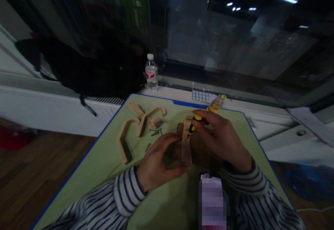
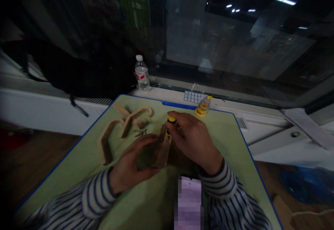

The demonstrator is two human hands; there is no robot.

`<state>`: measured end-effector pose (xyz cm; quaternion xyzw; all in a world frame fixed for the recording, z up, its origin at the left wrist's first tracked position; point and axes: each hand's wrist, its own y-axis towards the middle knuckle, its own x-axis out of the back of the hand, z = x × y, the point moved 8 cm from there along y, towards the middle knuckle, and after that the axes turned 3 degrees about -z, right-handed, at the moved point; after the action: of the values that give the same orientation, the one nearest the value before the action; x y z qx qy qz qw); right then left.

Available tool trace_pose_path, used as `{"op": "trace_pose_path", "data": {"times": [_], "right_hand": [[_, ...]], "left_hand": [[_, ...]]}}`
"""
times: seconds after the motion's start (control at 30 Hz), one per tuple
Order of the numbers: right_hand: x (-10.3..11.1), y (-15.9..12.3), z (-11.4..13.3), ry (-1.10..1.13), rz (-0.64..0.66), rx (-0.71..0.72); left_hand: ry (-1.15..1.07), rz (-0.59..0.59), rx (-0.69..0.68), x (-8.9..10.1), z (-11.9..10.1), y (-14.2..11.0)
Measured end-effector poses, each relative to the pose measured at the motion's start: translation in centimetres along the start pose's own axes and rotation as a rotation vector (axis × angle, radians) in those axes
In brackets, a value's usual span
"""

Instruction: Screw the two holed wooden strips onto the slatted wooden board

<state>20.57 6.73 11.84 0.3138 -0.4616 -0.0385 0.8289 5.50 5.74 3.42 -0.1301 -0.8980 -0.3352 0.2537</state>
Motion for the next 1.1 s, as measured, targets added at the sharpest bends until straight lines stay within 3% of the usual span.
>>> {"op": "trace_pose_path", "data": {"times": [0.2,0.53,1.1], "right_hand": [[0.0,0.1,0.0,-0.002,0.017,-0.005],[0.0,-0.2,0.0,0.007,-0.010,0.014],[-0.1,0.0,0.1,-0.002,0.018,0.010]], "left_hand": [[0.057,-0.063,-0.016,-2.2,-0.9,-1.0],[0.034,-0.085,-0.069,-1.8,-1.7,-0.9],[-0.028,-0.073,-0.026,-1.0,-1.5,-0.4]]}}
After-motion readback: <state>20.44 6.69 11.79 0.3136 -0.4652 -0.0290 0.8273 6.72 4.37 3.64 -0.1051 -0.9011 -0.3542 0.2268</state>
